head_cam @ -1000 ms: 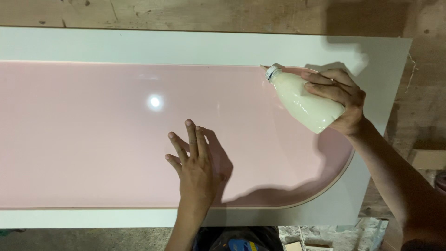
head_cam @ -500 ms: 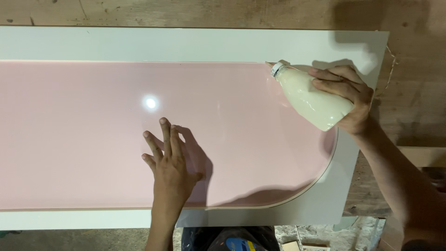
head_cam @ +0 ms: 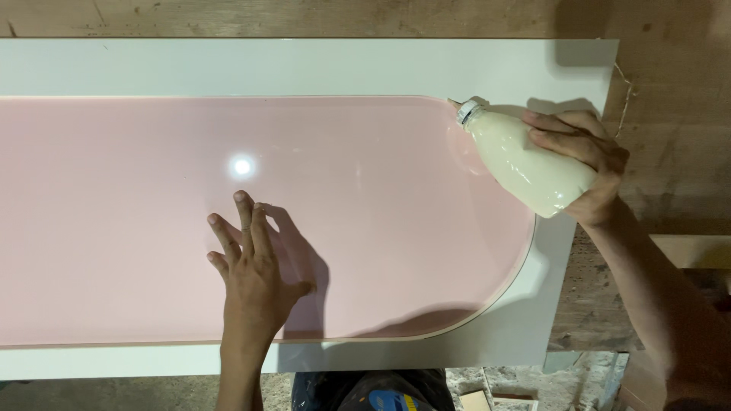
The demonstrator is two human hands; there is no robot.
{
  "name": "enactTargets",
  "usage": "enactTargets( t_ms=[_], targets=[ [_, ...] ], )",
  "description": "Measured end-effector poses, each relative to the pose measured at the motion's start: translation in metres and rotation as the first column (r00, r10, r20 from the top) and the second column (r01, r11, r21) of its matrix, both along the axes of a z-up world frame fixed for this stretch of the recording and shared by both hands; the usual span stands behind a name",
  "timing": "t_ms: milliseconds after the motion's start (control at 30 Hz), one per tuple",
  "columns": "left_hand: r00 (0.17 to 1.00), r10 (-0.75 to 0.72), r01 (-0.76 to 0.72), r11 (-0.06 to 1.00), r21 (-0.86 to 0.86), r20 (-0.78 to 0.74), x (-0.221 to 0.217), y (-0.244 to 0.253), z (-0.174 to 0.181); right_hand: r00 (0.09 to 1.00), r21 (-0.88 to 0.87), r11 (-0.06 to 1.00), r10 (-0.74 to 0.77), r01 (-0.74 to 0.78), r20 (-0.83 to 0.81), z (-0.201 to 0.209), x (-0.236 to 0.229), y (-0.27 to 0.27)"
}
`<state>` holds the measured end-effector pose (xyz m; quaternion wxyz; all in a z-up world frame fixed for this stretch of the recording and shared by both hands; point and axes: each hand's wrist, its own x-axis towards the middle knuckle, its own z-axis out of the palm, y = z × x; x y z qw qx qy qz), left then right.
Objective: The person applies a white adhesive from a plastic bottle along the seam where a pink panel meets a white board. The person moves around the board, squeezing the bottle to lay a continuous bead of glue along the edges and curves of the panel.
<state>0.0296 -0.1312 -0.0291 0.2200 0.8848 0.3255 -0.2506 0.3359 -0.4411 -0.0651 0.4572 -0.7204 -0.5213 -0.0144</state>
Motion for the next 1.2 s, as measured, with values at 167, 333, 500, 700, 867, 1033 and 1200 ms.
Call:
enactTargets(
  t_ms=[167, 333, 500, 700, 867, 1033, 1200],
  targets=[
    [0.999, 0.036, -0.037, 0.999, -0.034, -0.037, 0.006, -0.001, 0.006, 0.995, -0.027, 0.995, -0.094, 0.093, -0.036, 0.004, -0.011, -0.013],
    [1.000, -0.006, 0.006, 1.000, 0.000, -0.008, 0.002, -0.001, 0.000, 0.981, -0.019, 0.982, -0.190, 0.190, -0.040, -0.006, -0.024, -0.027],
    [1.000, 0.019, -0.020, 0.999, -0.047, -0.012, 0.003, 0.000, 0.003, 0.963, -0.025, 0.965, -0.263, 0.262, -0.058, -0.005, -0.040, -0.030],
    [1.000, -0.018, 0.018, 1.000, -0.005, 0.006, -0.001, 0.002, -0.004, 0.950, 0.021, 0.950, -0.312, 0.312, 0.002, -0.008, -0.058, -0.037],
    [1.000, 0.006, -0.006, 1.000, -0.016, 0.001, 0.000, 0.002, -0.003, 0.921, 0.023, 0.923, -0.385, 0.384, 0.063, -0.011, -0.075, -0.044],
    [1.000, 0.022, -0.022, 0.999, -0.041, -0.005, 0.001, 0.002, -0.001, 0.899, 0.033, 0.900, -0.436, 0.435, 0.052, -0.013, -0.089, -0.048],
    [0.999, 0.008, -0.009, 1.000, -0.022, -0.047, 0.005, 0.001, 0.001, 0.875, 0.033, 0.879, -0.476, 0.475, 0.093, -0.011, -0.101, -0.050]
  ],
)
